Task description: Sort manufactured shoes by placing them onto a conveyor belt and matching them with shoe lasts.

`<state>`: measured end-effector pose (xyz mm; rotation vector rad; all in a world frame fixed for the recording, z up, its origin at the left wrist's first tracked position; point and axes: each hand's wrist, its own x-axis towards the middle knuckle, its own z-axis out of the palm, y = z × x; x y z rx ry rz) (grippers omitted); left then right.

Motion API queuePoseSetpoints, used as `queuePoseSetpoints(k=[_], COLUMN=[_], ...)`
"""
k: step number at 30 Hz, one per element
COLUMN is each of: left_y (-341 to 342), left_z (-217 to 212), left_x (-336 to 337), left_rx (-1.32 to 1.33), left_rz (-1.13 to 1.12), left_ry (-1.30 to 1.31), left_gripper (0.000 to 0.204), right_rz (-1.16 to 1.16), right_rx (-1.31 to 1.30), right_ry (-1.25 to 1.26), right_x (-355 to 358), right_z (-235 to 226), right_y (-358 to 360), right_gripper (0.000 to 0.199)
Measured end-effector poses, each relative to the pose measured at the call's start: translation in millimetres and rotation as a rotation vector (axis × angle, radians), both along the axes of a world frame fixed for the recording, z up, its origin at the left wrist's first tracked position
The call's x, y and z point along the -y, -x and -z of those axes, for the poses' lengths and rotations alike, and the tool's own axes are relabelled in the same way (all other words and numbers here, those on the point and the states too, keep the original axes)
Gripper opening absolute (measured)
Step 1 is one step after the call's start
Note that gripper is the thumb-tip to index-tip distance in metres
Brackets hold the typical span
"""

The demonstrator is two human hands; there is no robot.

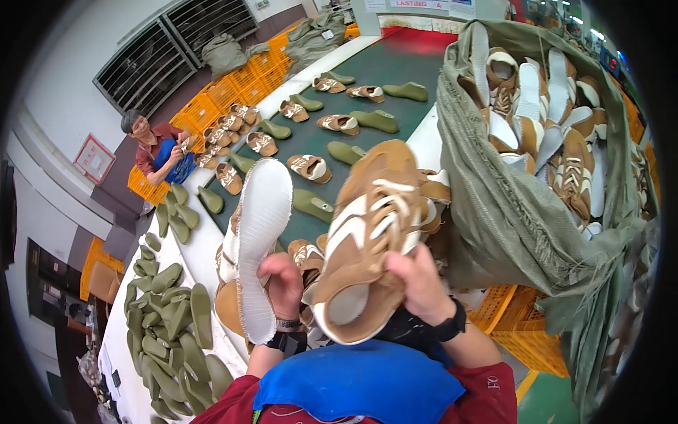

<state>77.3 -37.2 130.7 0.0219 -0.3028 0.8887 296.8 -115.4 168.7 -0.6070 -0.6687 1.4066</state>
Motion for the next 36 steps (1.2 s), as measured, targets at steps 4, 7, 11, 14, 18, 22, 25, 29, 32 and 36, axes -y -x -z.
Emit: queuePoseSetpoints(k=[4,7,11,14,18,22,25,29,32,36], left_y=[-2,-5,-4,-1,8,2,-9,-11,-8,-6], left_z=[-4,-5,-1,8,-13,-1,1,2,4,5], left_x=[-4,-4,-5,-11,9,2,-3,-8,-7,-10], left_rx=[0.314,0.346,0.277,-0.025,-1.034,-0.681,0.015,0.097,0.073,-0.371], left_rz=[0.139,0.164,0.233,0.167,-0.215,0.040,0.246,0.278,0.256,0.148], left_ry=[-0.034,0.044,-0.058,-0.202,-0.315,-0.231,0.124,0.137,0.198,-0.152], left_gripper=[0.014,0.002,0.036,0.051,0.058,0.060,0.057,0.055,0.056,0.055], right_rz=[0.030,0.001,-0.064,-0.070,0.043,0.047,0.062,0.048,-0.012,0.003], right_rx=[-0.090,0.049,0.380,0.351,0.609,0.488,0.353,0.223,0.177,0.336], right_ry=[0.031,0.128,0.007,-0.018,-0.086,-0.062,-0.041,0.023,0.018,0.002], right_x=[1,-2,-13,-11,-16,-13,-14,-9,-10,-16], right_z=[0,6,-1,-2,16,9,2,5,0,7], right_y=[-11,-13,7,10,19,14,-1,-9,-5,-4], right_gripper=[0.043,0.043,0.044,0.047,0.054,0.044,0.030,0.034,0.036,0.045])
